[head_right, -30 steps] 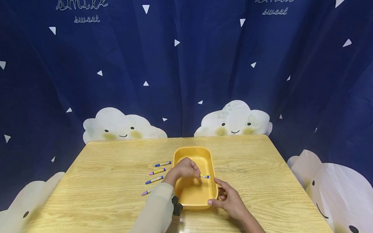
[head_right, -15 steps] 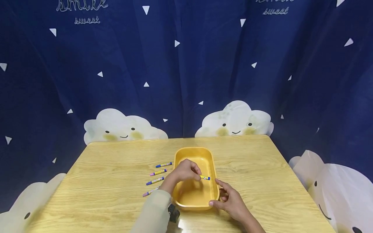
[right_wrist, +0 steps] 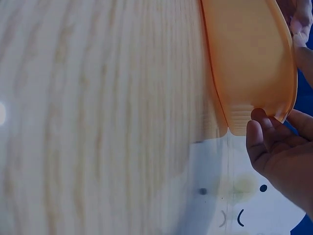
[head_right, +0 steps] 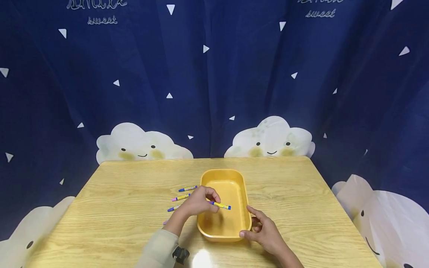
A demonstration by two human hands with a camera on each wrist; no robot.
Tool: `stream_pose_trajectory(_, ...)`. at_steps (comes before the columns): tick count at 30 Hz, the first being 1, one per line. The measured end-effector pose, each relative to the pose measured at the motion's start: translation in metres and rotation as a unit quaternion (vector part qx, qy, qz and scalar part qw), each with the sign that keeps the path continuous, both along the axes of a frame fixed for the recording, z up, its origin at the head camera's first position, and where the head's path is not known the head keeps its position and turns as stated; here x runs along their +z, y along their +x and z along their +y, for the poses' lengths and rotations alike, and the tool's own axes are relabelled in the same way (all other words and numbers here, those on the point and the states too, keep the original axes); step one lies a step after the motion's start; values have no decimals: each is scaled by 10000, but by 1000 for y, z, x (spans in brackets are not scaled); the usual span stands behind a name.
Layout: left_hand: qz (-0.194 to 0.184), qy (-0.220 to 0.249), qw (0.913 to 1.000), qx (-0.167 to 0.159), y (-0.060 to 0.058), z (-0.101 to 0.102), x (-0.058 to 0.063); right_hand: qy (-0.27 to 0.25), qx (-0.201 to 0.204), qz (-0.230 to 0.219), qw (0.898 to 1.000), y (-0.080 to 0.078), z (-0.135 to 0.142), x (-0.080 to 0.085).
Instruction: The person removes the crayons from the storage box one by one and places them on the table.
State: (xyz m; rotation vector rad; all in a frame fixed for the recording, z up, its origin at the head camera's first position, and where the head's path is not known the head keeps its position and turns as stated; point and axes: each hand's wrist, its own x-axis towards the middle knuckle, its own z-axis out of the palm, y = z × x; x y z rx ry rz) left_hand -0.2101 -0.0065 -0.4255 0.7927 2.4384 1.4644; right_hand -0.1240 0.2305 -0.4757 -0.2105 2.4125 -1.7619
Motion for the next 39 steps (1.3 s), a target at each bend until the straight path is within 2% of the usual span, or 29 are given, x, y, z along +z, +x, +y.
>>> stream_pose_trajectory(6, 142, 224, 9995, 144, 7, -17, -1, -49, 53, 61, 10000, 0, 0, 3)
stream_pose_trajectory(8, 144, 259, 9993, 208, 16, -22, 9, -61, 73, 37, 9999, 1, -2, 6)
stream_pose_trajectory(12, 213, 219, 9986, 433, 23, -33, 8, 35, 79, -70, 9999, 1, -1, 4)
stream_pose_trajectory(13, 178, 197, 9984, 508, 25, -37, 6, 116, 61, -62, 9999, 1, 0, 2)
stream_pose_trajectory(15, 135, 215, 9974, 668, 24, -43, -6, 180, 46, -78, 9998, 1, 2, -2)
stream_pose_trajectory(19, -15, 231, 9952, 949, 31, -56, -12, 231, 33, -121, 9997, 2, 3, -1)
stream_pose_trajectory(29, 161, -147, 9849, 1719, 45, -89, -26, 114, 38, -96, 9999, 1, 1, 2)
stream_pose_trajectory(39, -17, -392, 9741, 2226, 59, -118, -44, -77, 55, -159, 9998, 0, 0, 2)
